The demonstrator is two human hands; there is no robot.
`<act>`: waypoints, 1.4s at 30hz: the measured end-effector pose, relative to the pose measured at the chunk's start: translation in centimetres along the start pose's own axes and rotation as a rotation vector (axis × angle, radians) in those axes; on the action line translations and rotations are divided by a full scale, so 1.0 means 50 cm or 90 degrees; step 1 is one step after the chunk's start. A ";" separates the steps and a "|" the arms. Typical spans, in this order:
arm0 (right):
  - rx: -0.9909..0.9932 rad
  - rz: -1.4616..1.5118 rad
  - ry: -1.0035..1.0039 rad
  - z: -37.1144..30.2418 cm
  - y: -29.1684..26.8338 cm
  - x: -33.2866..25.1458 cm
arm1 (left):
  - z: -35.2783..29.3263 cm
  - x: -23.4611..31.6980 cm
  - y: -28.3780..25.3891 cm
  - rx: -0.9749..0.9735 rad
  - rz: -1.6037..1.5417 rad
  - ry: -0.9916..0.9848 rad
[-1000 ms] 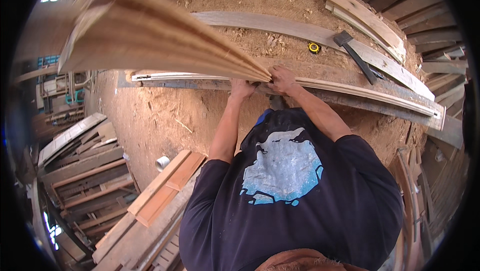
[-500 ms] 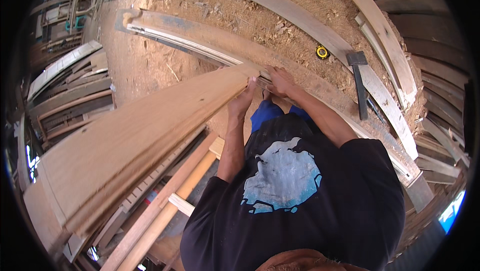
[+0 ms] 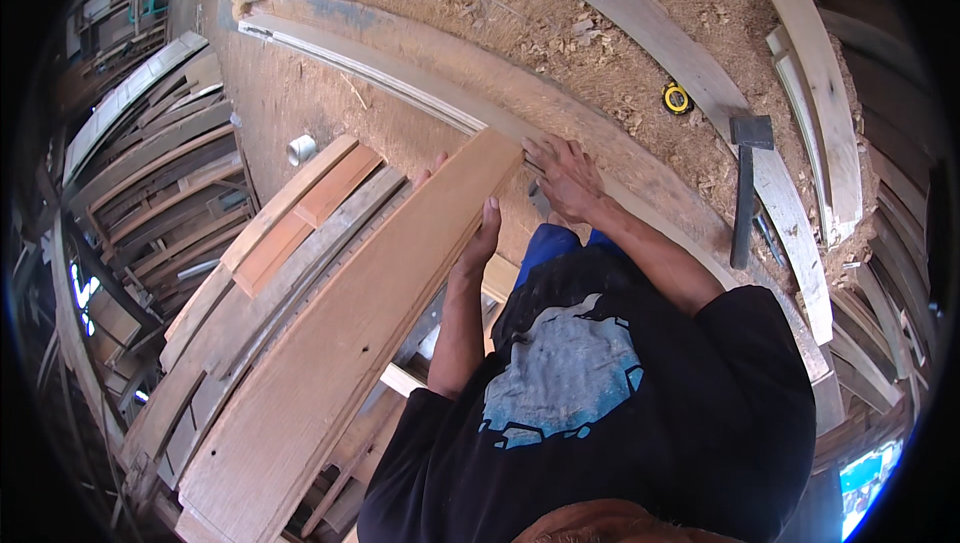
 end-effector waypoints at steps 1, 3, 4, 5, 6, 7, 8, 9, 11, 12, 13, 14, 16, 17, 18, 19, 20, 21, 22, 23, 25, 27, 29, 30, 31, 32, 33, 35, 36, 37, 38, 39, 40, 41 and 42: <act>-0.006 -0.002 -0.009 0.000 -0.003 0.000 | 0.004 0.010 -0.006 -0.006 0.025 0.026; -0.004 0.011 -0.033 0.015 0.002 -0.002 | 0.035 0.032 -0.021 -0.017 0.080 0.093; 0.004 0.027 -0.049 0.014 0.002 0.002 | 0.045 0.051 -0.026 -0.024 0.099 0.112; 0.014 0.043 -0.066 0.016 0.002 0.006 | 0.055 0.070 -0.030 -0.027 0.118 0.129; 0.031 0.054 -0.095 0.014 0.003 0.011 | 0.063 0.085 -0.035 -0.033 0.124 0.125; 0.051 0.064 -0.124 0.011 0.004 0.015 | 0.068 0.093 -0.036 -0.038 0.130 0.122; 0.071 0.074 -0.153 0.010 0.005 0.018 | 0.064 0.083 -0.033 -0.033 0.130 0.117; 0.083 0.085 -0.152 0.013 0.009 0.021 | 0.056 0.066 -0.029 -0.029 0.129 0.113; 0.104 0.104 -0.154 0.022 0.012 0.016 | 0.053 0.058 -0.023 0.010 0.042 0.057; 0.099 0.109 -0.139 0.028 0.015 0.013 | 0.049 0.060 -0.013 0.042 -0.045 0.008; 0.098 0.116 -0.125 0.036 0.014 0.007 | 0.049 0.063 -0.010 0.073 -0.131 -0.037; 0.097 0.123 -0.111 0.043 0.014 0.003 | 0.050 0.063 -0.013 0.049 -0.093 -0.014; 0.117 0.098 -0.114 0.052 0.027 -0.001 | 0.062 0.058 -0.024 -0.001 -0.017 0.039; 0.128 0.085 -0.116 0.056 0.033 -0.004 | 0.058 0.062 -0.028 -0.016 0.024 0.067; 0.126 0.084 -0.109 0.056 0.036 -0.005 | 0.064 0.066 -0.032 -0.031 0.068 0.099; 0.124 0.081 -0.106 0.054 0.034 -0.005 | 0.064 0.070 -0.032 -0.035 0.089 0.110; 0.123 0.076 -0.102 0.051 0.033 -0.005 | 0.062 0.075 -0.034 -0.038 0.111 0.120; 0.123 0.071 -0.099 0.047 0.032 -0.007 | 0.060 0.081 -0.032 -0.033 0.112 0.109; 0.127 0.066 -0.093 0.046 0.032 -0.011 | 0.061 0.077 -0.031 -0.037 0.111 0.105; 0.133 0.061 -0.085 0.044 0.031 -0.015 | 0.062 0.073 -0.031 -0.040 0.111 0.100; 0.131 0.045 -0.073 0.038 0.036 -0.018 | 0.041 0.019 -0.020 -0.047 0.084 0.082; 0.108 0.030 -0.053 0.032 0.031 -0.023 | 0.015 -0.026 -0.002 -0.029 0.007 0.036; 0.072 0.012 -0.020 0.027 0.025 -0.029 | 0.014 -0.041 0.019 -0.009 -0.091 0.004; 0.021 0.001 -0.008 0.029 0.024 -0.028 | 0.016 -0.046 0.027 -0.004 -0.133 -0.002; -0.033 -0.010 0.005 0.041 0.024 -0.024 | 0.017 -0.050 0.033 -0.011 -0.142 -0.017; -0.081 -0.021 0.022 0.054 0.014 -0.017 | 0.026 -0.051 0.040 -0.026 -0.150 -0.029; -0.046 0.030 -0.014 0.067 -0.001 -0.010 | 0.031 -0.051 0.047 -0.053 -0.122 -0.047; 0.026 0.118 -0.084 0.071 -0.055 -0.006 | 0.048 -0.032 0.054 -0.139 -0.137 -0.095; 0.044 0.216 -0.118 0.050 -0.133 -0.063 | 0.058 0.011 0.042 -0.199 -0.174 -0.132; 0.066 0.311 -0.156 0.020 -0.230 -0.149 | 0.065 0.013 0.041 -0.243 -0.207 -0.134; 0.133 0.280 -0.214 -0.017 -0.293 -0.212 | 0.081 0.025 0.044 -0.299 -0.237 -0.128; 0.182 0.245 -0.279 -0.048 -0.331 -0.273 | 0.097 0.020 0.048 -0.324 -0.263 -0.103; 0.206 0.239 -0.272 -0.072 -0.345 -0.321 | 0.109 0.012 0.053 -0.325 -0.306 -0.066; 0.220 0.231 -0.272 -0.086 -0.344 -0.371 | 0.116 -0.002 0.054 -0.317 -0.351 -0.036; 0.233 0.224 -0.272 -0.091 -0.338 -0.415 | 0.110 -0.019 0.061 -0.282 -0.415 -0.004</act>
Point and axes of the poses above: each hand's wrist, its own z-axis towards the middle knuckle, its own y-axis out of the palm, x = y × z, the point moved 1 cm from there along z, towards the middle knuckle, and after that the axes turned 14 degrees about x, right-handed, at the moved point
